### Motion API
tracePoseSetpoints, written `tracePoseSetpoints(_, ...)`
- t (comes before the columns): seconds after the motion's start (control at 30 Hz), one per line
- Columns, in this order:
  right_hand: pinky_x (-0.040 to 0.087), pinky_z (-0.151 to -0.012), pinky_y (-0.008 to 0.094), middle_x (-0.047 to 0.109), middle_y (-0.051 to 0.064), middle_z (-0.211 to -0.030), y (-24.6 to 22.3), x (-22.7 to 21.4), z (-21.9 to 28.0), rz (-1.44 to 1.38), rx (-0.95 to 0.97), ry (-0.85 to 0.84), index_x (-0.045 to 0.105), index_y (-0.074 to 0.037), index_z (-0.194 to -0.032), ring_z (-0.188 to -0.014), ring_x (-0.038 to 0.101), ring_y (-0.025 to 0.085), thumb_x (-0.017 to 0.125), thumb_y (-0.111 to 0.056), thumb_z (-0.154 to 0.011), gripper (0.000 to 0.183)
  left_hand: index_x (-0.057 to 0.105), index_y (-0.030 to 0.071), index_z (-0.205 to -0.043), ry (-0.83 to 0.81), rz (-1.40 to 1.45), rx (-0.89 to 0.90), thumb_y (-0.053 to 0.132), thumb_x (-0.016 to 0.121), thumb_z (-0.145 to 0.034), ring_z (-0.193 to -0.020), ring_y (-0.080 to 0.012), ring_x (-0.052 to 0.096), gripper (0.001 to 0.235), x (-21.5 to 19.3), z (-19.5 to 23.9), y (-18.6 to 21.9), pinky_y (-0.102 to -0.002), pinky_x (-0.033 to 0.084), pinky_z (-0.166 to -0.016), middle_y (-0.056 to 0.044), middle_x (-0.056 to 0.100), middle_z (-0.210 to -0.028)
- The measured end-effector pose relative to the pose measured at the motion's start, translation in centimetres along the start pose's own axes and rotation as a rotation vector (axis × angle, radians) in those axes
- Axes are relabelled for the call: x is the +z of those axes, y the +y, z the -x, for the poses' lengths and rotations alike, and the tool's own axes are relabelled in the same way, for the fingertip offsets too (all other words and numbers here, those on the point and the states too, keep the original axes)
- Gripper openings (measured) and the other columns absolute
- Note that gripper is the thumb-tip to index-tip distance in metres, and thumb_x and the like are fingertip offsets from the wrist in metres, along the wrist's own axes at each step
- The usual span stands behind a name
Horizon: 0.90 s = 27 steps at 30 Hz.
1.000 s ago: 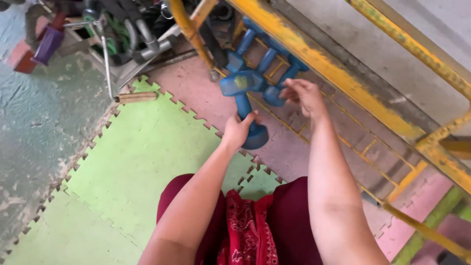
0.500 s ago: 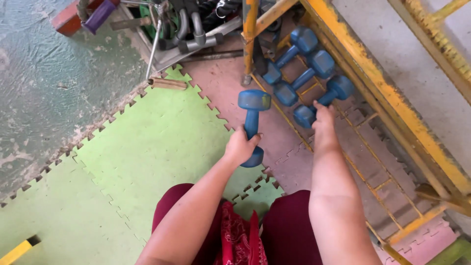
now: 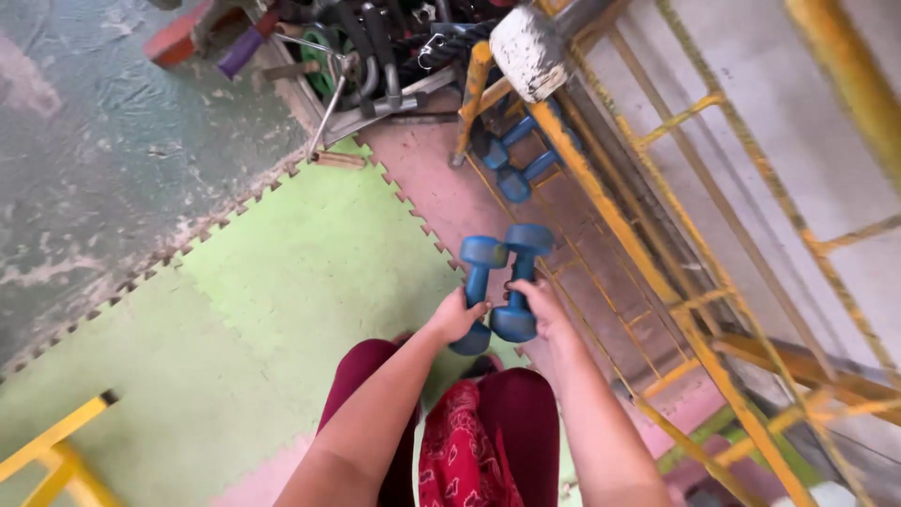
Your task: The recorder picks up dumbbells and cleans them using a spray bottle and cloth in a gym.
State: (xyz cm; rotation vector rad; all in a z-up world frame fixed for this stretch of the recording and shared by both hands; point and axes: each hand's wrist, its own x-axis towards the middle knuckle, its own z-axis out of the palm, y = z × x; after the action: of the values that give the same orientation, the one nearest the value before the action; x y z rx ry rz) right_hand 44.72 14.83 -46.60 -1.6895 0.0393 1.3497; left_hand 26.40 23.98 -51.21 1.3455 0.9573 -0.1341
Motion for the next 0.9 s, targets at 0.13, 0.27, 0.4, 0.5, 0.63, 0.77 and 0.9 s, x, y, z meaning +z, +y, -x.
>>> tracePoseSetpoints(0.13,0.055,-0.066,0.037,0.067,0.007,-0.086,-0.3,3.9,8.8,-0.06,-0.079,0.002,0.064,-0.007,-0.12,-0.073,0.066,0.02,0.067,-0.012,-0.086,0.034,0.062,-0.003,-0.107,0.057,0.027,0.028,0.043,0.074,-0.084,-0.082,-0.0276,0.074,0.053,-2.1,9.4,1.9,-0.042,0.058,-0.078,-0.019,0.074,-0.088)
tracePoseSetpoints(0.27,0.057,-0.071,0.035,0.067,0.005,-0.093,-3.2,7.7,18.0,0.011,-0.095,-0.002,0.061,-0.01,-0.123,-0.079,0.067,0.018,0.065,-0.009,-0.082,0.041,0.061,-0.003,-0.109,0.093,-0.077,-0.014,0.044,0.075,-0.089,-0.082,-0.027,0.072,0.053,-6.2,19.4,7.0,-0.042,0.056,-0.077,-0.018,0.072,-0.088)
tracePoseSetpoints(0.4,0.057,-0.071,0.034,0.068,0.006,-0.091,-9.1,11.8,28.0,0.077,-0.082,-0.065,0.062,-0.01,-0.131,-0.078,0.067,0.018,0.066,-0.01,-0.081,0.05,0.065,-0.005,-0.097,0.059,0.072,0.019,0.043,0.071,-0.088,-0.075,-0.0248,0.072,0.049,-10.2,28.4,11.1,-0.039,0.058,-0.074,-0.015,0.074,-0.08)
tracePoseSetpoints(0.5,0.057,-0.07,0.035,0.068,0.008,-0.09,-12.8,14.2,32.7,0.095,-0.056,-0.132,0.06,-0.01,-0.132,-0.077,0.068,0.02,0.067,-0.009,-0.08,0.052,0.065,0.001,-0.096,0.161,0.044,-0.021,0.042,0.073,-0.088,-0.074,-0.0194,0.071,0.042,-13.4,33.3,14.3,-0.036,0.057,-0.074,-0.01,0.073,-0.078)
tracePoseSetpoints(0.63,0.057,-0.07,0.035,0.069,0.007,-0.092,-15.9,17.6,36.7,0.169,-0.079,-0.198,0.058,-0.008,-0.13,-0.078,0.069,0.02,0.068,-0.008,-0.079,0.052,0.066,0.001,-0.093,0.196,0.136,0.005,0.038,0.071,-0.09,-0.071,-0.0174,0.071,0.038,-15.5,38.6,18.7,-0.034,0.058,-0.072,-0.008,0.073,-0.077)
tracePoseSetpoints(0.77,0.057,-0.071,0.034,0.069,0.009,-0.095,-17.7,19.8,37.8,0.232,-0.18,-0.299,0.058,-0.007,-0.13,-0.079,0.069,0.02,0.068,-0.009,-0.081,0.05,0.065,0.0,-0.092,0.254,0.337,0.081,0.035,0.072,-0.091,-0.069,-0.0174,0.069,0.036,-16.7,41.9,21.2,-0.035,0.058,-0.069,-0.009,0.072,-0.077)
tracePoseSetpoints(0.9,0.056,-0.073,0.033,0.068,0.009,-0.098,-19.3,20.6,40.0,0.245,-0.272,-0.427,0.055,-0.006,-0.132,-0.081,0.068,0.019,0.067,-0.009,-0.083,0.05,0.065,-0.001,-0.092,0.376,0.326,0.134,0.035,0.072,-0.091,-0.068,-0.0161,0.068,0.036,-16.4,44.7,22.8,-0.034,0.057,-0.066,-0.008,0.072,-0.076)
